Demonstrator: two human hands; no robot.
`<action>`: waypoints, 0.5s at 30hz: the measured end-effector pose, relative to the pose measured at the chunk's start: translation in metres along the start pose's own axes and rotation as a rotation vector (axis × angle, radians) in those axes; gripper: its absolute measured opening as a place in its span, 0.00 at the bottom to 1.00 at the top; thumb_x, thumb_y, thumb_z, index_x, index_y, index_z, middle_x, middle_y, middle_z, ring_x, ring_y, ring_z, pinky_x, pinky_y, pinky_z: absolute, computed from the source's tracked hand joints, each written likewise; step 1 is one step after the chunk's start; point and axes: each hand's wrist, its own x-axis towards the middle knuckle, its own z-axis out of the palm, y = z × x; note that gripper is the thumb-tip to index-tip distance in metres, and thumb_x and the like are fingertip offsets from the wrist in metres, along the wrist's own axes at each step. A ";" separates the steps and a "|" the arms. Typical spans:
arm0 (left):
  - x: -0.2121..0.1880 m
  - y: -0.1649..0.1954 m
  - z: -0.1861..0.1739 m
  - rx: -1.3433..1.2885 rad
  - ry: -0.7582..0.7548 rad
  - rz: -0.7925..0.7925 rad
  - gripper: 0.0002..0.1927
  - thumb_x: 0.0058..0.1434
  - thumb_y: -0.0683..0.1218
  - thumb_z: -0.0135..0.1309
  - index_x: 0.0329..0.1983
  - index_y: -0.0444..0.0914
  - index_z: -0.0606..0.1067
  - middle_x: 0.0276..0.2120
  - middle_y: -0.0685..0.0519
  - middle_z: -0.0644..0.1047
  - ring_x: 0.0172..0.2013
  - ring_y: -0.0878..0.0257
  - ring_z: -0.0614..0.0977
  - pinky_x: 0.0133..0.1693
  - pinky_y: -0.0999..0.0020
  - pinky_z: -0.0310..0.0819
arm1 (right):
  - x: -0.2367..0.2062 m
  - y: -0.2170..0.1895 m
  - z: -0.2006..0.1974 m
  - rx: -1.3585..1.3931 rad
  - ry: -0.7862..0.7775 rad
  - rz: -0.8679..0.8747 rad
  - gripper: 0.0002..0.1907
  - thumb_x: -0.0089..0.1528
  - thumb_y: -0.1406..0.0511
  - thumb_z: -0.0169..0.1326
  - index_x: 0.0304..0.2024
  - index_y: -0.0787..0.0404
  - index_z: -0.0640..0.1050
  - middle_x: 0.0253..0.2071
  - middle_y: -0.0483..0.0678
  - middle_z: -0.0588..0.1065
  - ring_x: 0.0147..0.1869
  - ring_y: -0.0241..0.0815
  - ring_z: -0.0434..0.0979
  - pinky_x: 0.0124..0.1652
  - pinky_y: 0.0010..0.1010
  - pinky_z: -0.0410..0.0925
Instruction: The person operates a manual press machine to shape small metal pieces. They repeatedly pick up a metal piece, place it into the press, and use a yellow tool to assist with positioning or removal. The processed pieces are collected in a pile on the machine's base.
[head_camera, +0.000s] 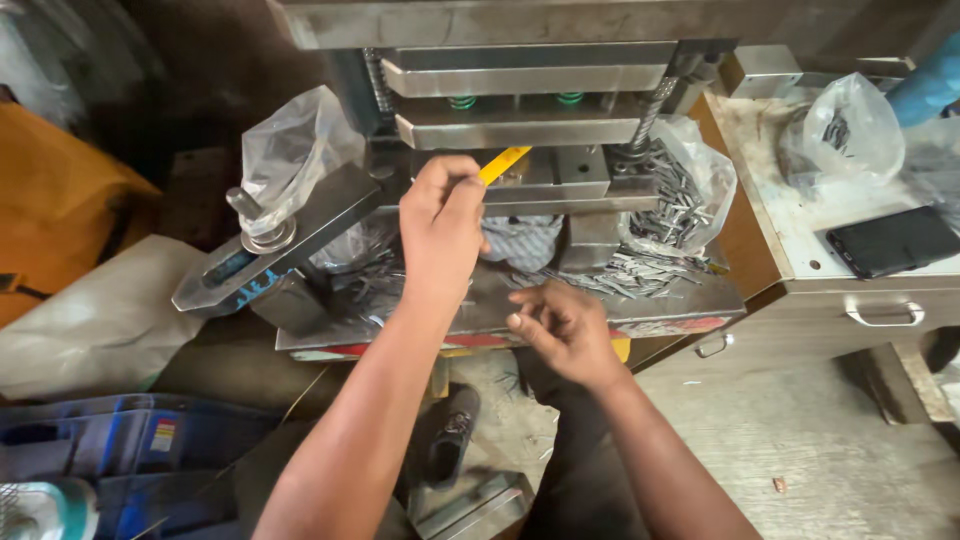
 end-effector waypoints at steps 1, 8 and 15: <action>0.005 -0.001 0.005 -0.021 0.006 -0.033 0.05 0.66 0.38 0.49 0.41 0.33 0.75 0.21 0.57 0.69 0.18 0.72 0.68 0.19 0.73 0.67 | 0.001 -0.001 -0.001 0.008 -0.006 -0.019 0.11 0.59 0.65 0.65 0.42 0.63 0.82 0.28 0.44 0.76 0.24 0.31 0.66 0.27 0.26 0.63; 0.006 -0.011 0.012 -0.260 -0.013 -0.135 0.04 0.65 0.38 0.49 0.41 0.34 0.74 0.17 0.56 0.67 0.16 0.68 0.68 0.20 0.69 0.69 | 0.004 -0.008 -0.011 -0.032 -0.054 -0.092 0.13 0.58 0.64 0.65 0.43 0.63 0.82 0.28 0.44 0.76 0.24 0.32 0.70 0.28 0.25 0.65; 0.005 -0.010 -0.003 -0.185 0.120 -0.082 0.05 0.64 0.37 0.48 0.41 0.34 0.74 0.17 0.56 0.66 0.15 0.68 0.66 0.19 0.69 0.68 | 0.004 -0.009 -0.017 -0.045 -0.086 -0.069 0.12 0.59 0.63 0.65 0.42 0.62 0.82 0.29 0.44 0.76 0.24 0.34 0.72 0.27 0.27 0.67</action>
